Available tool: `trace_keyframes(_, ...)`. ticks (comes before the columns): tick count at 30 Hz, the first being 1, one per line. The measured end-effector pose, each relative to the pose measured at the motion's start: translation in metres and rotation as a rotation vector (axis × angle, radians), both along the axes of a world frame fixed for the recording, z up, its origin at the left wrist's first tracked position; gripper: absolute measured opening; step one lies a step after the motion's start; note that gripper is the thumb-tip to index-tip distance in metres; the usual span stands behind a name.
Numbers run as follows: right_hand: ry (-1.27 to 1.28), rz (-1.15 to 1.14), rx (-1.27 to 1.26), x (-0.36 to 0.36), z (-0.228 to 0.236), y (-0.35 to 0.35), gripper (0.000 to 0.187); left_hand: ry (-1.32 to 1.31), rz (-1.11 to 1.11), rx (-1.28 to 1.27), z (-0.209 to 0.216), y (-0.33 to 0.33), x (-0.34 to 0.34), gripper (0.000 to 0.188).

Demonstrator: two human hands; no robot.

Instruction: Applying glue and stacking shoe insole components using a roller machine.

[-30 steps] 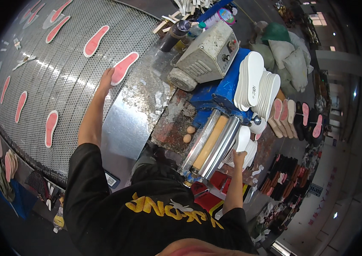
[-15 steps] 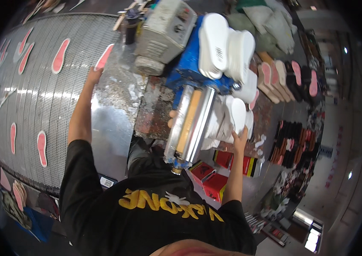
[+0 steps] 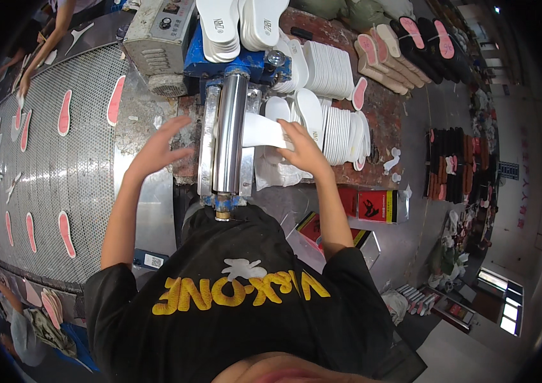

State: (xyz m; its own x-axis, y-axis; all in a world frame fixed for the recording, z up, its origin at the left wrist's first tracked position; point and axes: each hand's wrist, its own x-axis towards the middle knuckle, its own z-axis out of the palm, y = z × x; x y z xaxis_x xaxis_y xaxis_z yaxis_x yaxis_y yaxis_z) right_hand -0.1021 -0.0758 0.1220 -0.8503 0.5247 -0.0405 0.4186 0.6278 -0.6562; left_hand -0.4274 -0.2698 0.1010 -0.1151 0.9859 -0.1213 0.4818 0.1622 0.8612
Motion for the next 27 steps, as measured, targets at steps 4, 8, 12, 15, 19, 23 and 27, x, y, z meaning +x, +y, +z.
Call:
trace_keyframes(4,0.154,0.031,0.114,-0.007,-0.003,-0.023,0.065,0.225,-0.132,0.18,0.012,0.012,0.036,0.084)
trace_keyframes(8,0.136,-0.186,-0.016,0.031,-0.029,-0.037,0.05,0.481,-0.047,0.248,0.006,0.011,0.018,0.081)
trace_keyframes(12,0.009,-0.349,-0.242,0.083,-0.096,-0.061,0.03,0.647,-0.028,0.235,-0.004,0.006,-0.02,0.078)
trace_keyframes(15,-0.104,-0.31,-0.429,0.119,-0.15,-0.078,0.021,0.641,-0.064,0.16,-0.027,-0.005,-0.04,0.081)
trace_keyframes(19,-0.238,-0.221,-0.663,0.153,-0.209,-0.088,0.022,0.25,0.066,0.123,-0.086,-0.041,-0.057,0.097)
trace_keyframes(23,-0.448,-0.132,-0.709,0.166,-0.241,-0.087,0.035,-0.934,0.35,-0.02,-0.147,-0.126,-0.026,0.083)
trace_keyframes(27,-0.438,-0.135,-0.953,0.16,-0.249,-0.08,0.04,-1.356,0.753,0.184,-0.179,-0.194,0.024,0.067)
